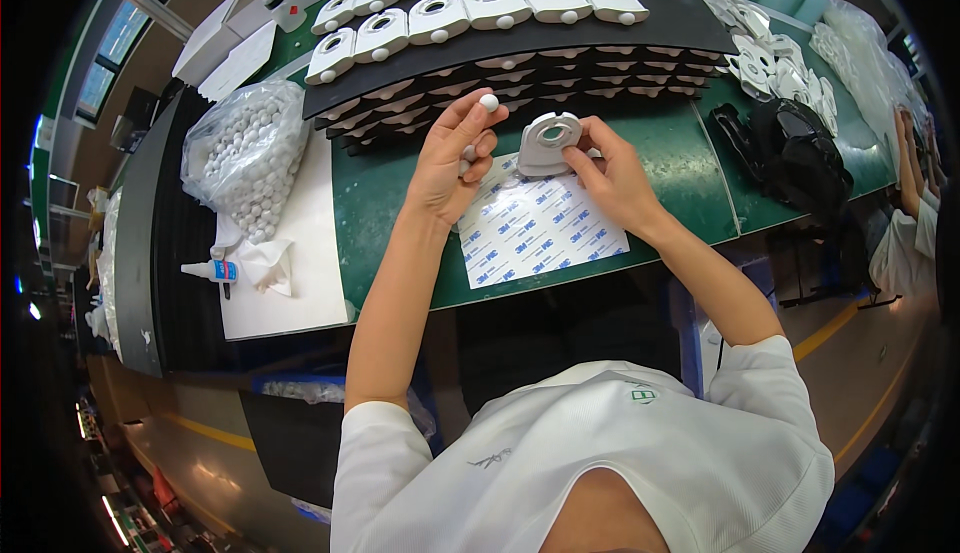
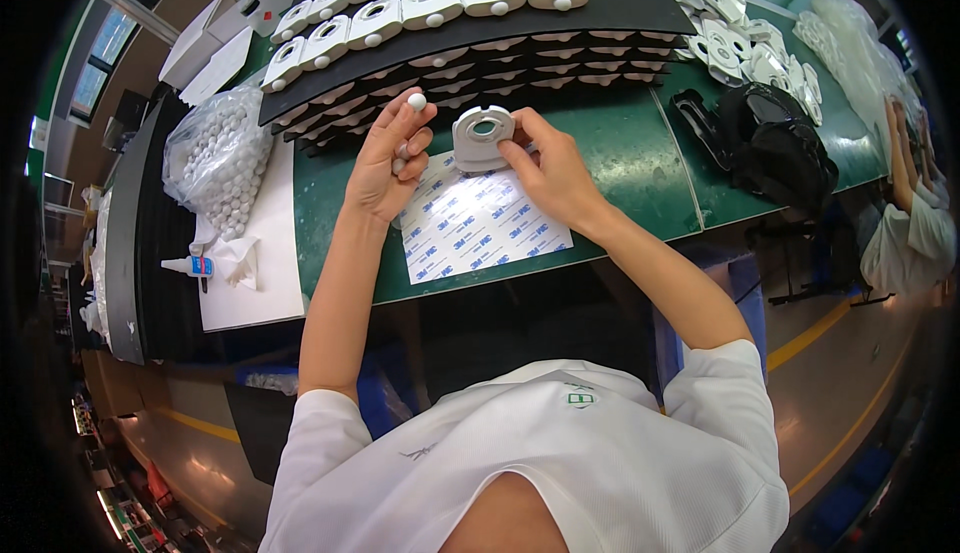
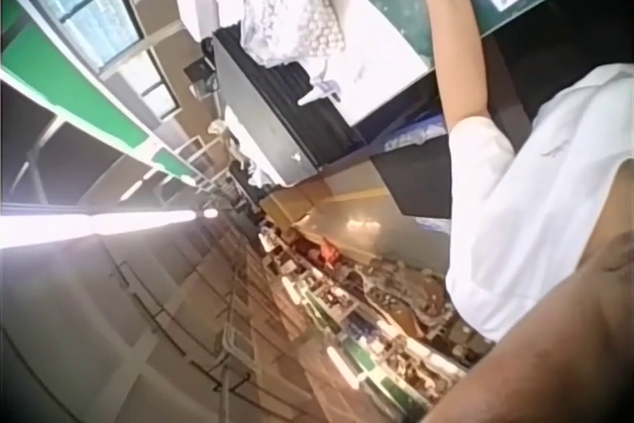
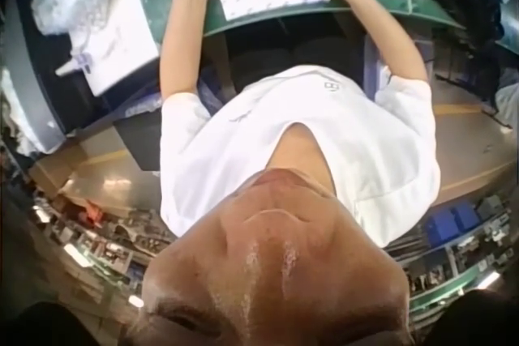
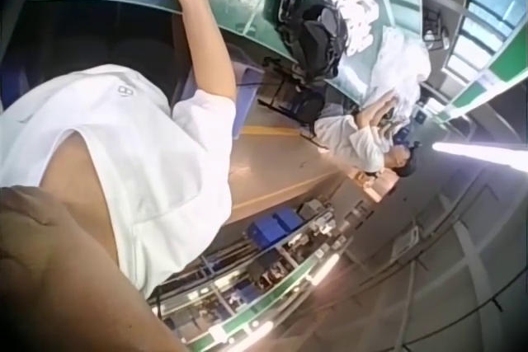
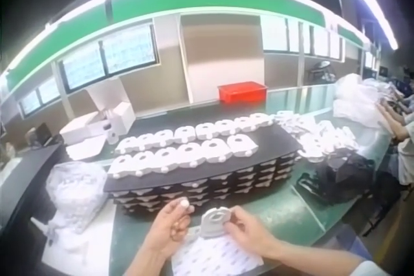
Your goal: The person is assembling small white plastic components by inserting small parts and organizing them into multi-slot sorting trays on an assembly line.
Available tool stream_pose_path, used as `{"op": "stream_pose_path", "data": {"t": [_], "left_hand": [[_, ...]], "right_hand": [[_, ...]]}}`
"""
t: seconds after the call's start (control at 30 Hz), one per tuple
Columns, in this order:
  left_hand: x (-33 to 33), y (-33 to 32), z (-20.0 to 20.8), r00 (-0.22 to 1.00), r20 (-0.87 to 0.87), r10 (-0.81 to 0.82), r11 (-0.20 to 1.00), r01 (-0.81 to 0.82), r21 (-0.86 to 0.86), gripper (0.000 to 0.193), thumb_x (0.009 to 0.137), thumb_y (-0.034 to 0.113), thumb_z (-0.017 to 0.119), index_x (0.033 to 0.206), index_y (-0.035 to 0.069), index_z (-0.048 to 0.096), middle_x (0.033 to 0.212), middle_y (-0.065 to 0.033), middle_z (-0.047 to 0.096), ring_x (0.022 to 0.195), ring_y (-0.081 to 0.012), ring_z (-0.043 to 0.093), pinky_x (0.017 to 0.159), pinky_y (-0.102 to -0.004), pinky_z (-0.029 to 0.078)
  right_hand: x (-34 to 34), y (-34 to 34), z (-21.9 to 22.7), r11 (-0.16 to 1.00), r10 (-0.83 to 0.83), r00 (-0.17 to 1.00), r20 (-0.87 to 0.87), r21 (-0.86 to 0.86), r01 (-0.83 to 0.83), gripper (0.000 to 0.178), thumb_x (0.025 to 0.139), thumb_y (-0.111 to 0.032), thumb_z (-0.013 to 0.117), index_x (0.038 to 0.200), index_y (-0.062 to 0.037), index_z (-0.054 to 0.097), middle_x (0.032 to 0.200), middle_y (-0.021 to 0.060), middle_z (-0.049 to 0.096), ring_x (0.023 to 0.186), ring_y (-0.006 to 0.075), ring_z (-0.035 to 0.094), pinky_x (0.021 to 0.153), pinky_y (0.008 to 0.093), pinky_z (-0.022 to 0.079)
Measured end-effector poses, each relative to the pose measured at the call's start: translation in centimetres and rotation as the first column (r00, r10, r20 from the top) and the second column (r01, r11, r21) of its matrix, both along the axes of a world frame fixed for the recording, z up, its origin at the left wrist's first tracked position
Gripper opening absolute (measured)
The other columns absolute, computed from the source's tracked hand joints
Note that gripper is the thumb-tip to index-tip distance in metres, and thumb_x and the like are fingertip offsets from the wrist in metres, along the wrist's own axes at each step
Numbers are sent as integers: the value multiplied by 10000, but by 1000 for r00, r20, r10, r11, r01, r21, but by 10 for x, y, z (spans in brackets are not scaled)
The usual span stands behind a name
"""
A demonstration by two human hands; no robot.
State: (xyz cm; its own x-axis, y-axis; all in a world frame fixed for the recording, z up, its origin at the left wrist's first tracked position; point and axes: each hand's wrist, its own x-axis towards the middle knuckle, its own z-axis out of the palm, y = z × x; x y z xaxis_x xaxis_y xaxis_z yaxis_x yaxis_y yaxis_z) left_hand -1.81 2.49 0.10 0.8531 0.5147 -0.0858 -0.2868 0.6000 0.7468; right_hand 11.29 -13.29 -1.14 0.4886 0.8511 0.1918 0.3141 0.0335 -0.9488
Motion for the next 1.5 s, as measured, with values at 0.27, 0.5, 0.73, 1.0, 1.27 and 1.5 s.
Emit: {"op": "stream_pose_path", "data": {"t": [0.27, 0.5, 0.73, 1.0, 1.27, 1.5], "left_hand": [[-1, -1, 1, 999, 32, 16, 998, -14, -58, 306, 823, 60, 586, 1128, 50, 551, 935, -67, 579, 578, -40, 404, 375, -141, 253], [1, -8, 7, 1000, -21, -21, 998, 22, 64, 327, 788, 63, 613, 1102, 34, 530, 785, -19, 535, 527, -32, 386, 374, -150, 237], [0, -9, 5, 989, -67, -130, 983, 138, 121, 260, 794, 119, 637, 1035, 35, 587, 611, 17, 488, 491, -25, 382, 383, -144, 230], [0, -13, 6, 987, -71, -147, 975, 157, 158, 266, 833, 186, 627, 1041, 25, 592, 803, -18, 580, 538, -23, 384, 404, -135, 263], [0, -14, 6, 989, -86, -123, 963, 140, 229, 273, 783, 123, 672, 1028, 34, 595, 804, 7, 585, 531, -12, 391, 408, -135, 266], [0, -15, 8, 980, -155, -123, 956, 159, 245, 266, 755, 88, 685, 1006, 44, 609, 782, 15, 598, 551, 0, 435, 423, -133, 280]], "right_hand": [[-11, 3, 1, 999, 37, 940, 338, 0, -39, 143, 850, -29, 525, 994, -28, 521, 871, 63, 563, 701, 119, 534, 594, 238, 432], [11, -1, -1, 967, 246, 781, -574, 197, -160, 180, 899, -102, 514, 1075, -65, 504, 1000, 14, 554, 858, 114, 537, 706, 253, 438], [21, -9, 7, 904, 421, 603, -678, 364, -223, 132, 882, -77, 531, 999, -113, 482, 1049, 42, 537, 1002, 139, 530, 861, 280, 445], [28, -15, 24, 866, 187, 911, 368, 375, -329, 217, 625, 81, 668, 721, -75, 553, 1000, 102, 625, 963, 246, 560, 781, 326, 476], [26, -17, 30, 863, 30, 743, 668, 358, -357, 246, 563, 116, 633, 692, -77, 550, 973, 79, 640, 959, 280, 557, 783, 326, 469], [20, -8, 7, 896, 247, 962, -116, 405, -182, 148, 824, 44, 541, 914, -65, 497, 1048, 141, 584, 982, 191, 565, 855, 312, 465]]}}
